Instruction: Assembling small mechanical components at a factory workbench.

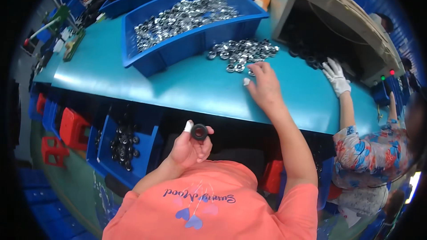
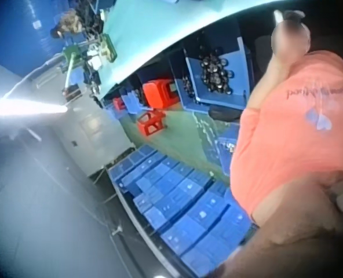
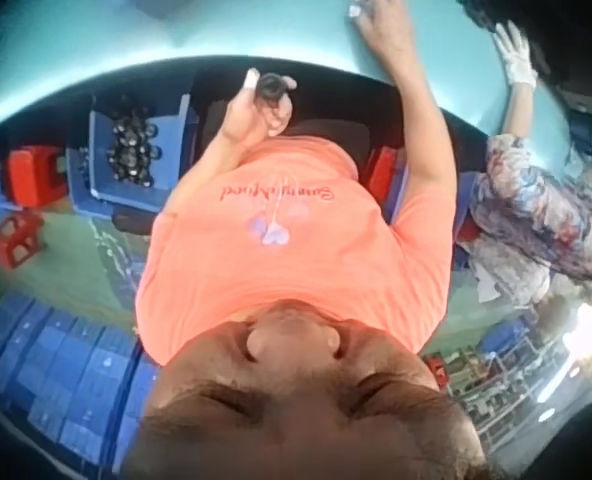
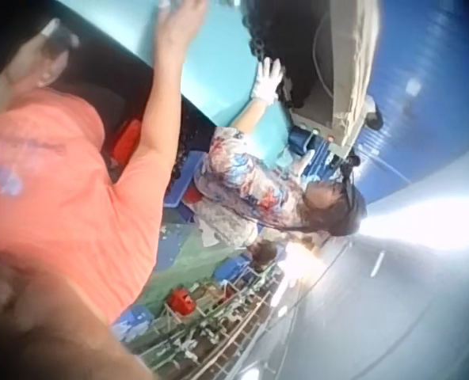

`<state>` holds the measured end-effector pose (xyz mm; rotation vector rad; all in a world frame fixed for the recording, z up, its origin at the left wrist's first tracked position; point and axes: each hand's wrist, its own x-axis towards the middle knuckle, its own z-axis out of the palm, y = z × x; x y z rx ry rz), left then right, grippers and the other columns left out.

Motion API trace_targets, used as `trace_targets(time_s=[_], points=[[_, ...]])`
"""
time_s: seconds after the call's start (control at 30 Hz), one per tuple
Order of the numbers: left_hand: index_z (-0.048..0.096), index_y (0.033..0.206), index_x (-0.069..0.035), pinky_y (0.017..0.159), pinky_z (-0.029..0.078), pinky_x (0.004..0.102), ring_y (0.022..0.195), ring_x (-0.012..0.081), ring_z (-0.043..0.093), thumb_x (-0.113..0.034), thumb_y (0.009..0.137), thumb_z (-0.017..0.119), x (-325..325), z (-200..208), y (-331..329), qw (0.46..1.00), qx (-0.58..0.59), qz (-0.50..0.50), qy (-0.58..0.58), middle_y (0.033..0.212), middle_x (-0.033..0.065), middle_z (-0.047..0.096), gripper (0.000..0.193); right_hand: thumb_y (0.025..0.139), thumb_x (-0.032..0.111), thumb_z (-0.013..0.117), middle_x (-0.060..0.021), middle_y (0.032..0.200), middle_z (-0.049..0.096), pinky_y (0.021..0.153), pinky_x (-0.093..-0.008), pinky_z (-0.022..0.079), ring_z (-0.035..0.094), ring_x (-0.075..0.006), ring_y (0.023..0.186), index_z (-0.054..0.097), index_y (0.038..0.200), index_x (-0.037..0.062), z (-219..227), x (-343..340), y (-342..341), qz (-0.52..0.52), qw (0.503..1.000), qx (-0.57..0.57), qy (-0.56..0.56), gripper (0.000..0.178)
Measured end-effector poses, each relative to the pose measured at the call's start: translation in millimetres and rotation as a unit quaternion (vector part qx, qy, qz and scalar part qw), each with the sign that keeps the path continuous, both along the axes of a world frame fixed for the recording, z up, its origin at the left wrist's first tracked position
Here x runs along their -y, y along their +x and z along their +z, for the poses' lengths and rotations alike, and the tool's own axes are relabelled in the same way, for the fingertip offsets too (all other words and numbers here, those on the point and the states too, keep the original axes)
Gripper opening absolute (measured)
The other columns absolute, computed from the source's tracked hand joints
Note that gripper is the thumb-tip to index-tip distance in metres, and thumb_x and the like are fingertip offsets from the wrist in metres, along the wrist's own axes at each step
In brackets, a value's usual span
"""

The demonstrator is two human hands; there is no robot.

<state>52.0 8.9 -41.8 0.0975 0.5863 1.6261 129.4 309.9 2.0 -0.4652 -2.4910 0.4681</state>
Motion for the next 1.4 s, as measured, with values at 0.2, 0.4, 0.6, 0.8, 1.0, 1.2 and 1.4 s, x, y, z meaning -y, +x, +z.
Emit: trace_targets(time_s=[0.2, 0.4, 0.6, 0.8, 1.0, 1.2, 1.4], points=[[0.062, 0.126, -0.003, 0.057, 0.045, 0.0313, 0.062, 0.0183, 0.049, -0.069, 0.109, 0.018, 4, -2, 4, 1.000, 0.000, 0.002, -0.010, 0.079, 0.0073, 0.056, 0.081, 0.085, 0.005, 0.076, -0.0137, 0.113, 0.063, 0.092, -0.0453, 0.054, 0.064, -0.0351, 0.107, 0.072, 0.107, 0.0070, -16, -8, -2, -0.024, 0.998, 0.040, 0.037, 0.022], [0.059, 0.137, -0.005, 0.067, 0.043, 0.0316, 0.078, 0.0165, 0.049, -0.062, 0.112, 0.029, -2, -13, 1, 0.998, 0.067, -0.014, -0.003, 0.090, 0.0047, 0.056, 0.069, 0.088, 0.002, 0.072, -0.0122, 0.103, 0.066, 0.081, -0.0408, 0.057, 0.068, -0.0312, 0.093, 0.072, 0.105, 0.0059, -3, 3, 22, -0.051, 0.997, 0.057, -0.027, 0.018], [0.051, 0.148, -0.009, 0.069, 0.046, 0.0326, 0.083, 0.0171, 0.056, -0.056, 0.113, 0.038, -6, -16, 3, 0.998, 0.060, 0.022, -0.014, 0.096, 0.0082, 0.062, 0.060, 0.090, -0.006, 0.062, -0.0032, 0.111, 0.070, 0.077, -0.0248, 0.054, 0.065, -0.0101, 0.095, 0.071, 0.118, 0.0025, 6, 65, 67, 0.068, 0.818, -0.013, -0.571, 0.030], [0.052, 0.146, -0.008, 0.072, 0.053, 0.0359, 0.083, 0.0177, 0.061, -0.042, 0.107, 0.060, -7, -14, 5, 0.996, -0.074, 0.055, -0.012, 0.100, 0.0096, 0.065, 0.052, 0.090, -0.008, 0.071, -0.0029, 0.114, 0.069, 0.087, -0.0243, 0.055, 0.066, -0.0083, 0.099, 0.069, 0.119, 0.0013, -32, 121, 84, 0.101, 0.703, -0.068, -0.701, 0.031], [0.063, 0.131, -0.004, 0.066, 0.055, 0.0319, 0.077, 0.0186, 0.063, -0.017, 0.082, 0.087, -8, 5, 9, 0.677, -0.717, 0.099, -0.129, 0.096, 0.0087, 0.064, 0.055, 0.090, -0.009, 0.071, -0.0038, 0.112, 0.069, 0.091, -0.0256, 0.055, 0.067, -0.0102, 0.101, 0.068, 0.120, -0.0002, -51, 133, 88, 0.061, 0.705, -0.070, -0.704, 0.032], [0.067, 0.118, -0.004, 0.061, 0.053, 0.0319, 0.071, 0.0201, 0.062, -0.016, 0.074, 0.090, -11, -2, 12, 0.603, -0.778, 0.142, -0.104, 0.091, 0.0084, 0.062, 0.051, 0.089, -0.010, 0.069, -0.0048, 0.111, 0.070, 0.093, -0.0269, 0.056, 0.067, -0.0104, 0.103, 0.067, 0.121, -0.0007, -71, 131, 94, 0.070, 0.716, -0.070, -0.691, 0.034], [0.069, 0.111, -0.003, 0.056, 0.050, 0.0315, 0.067, 0.0191, 0.060, -0.018, 0.073, 0.091, -11, -1, 12, 0.598, -0.781, 0.146, -0.107, 0.084, 0.0066, 0.060, 0.046, 0.088, -0.011, 0.067, -0.0042, 0.110, 0.070, 0.092, -0.0264, 0.055, 0.067, -0.0104, 0.102, 0.070, 0.119, -0.0012, -75, 134, 96, 0.070, 0.709, -0.064, -0.699, 0.033]])
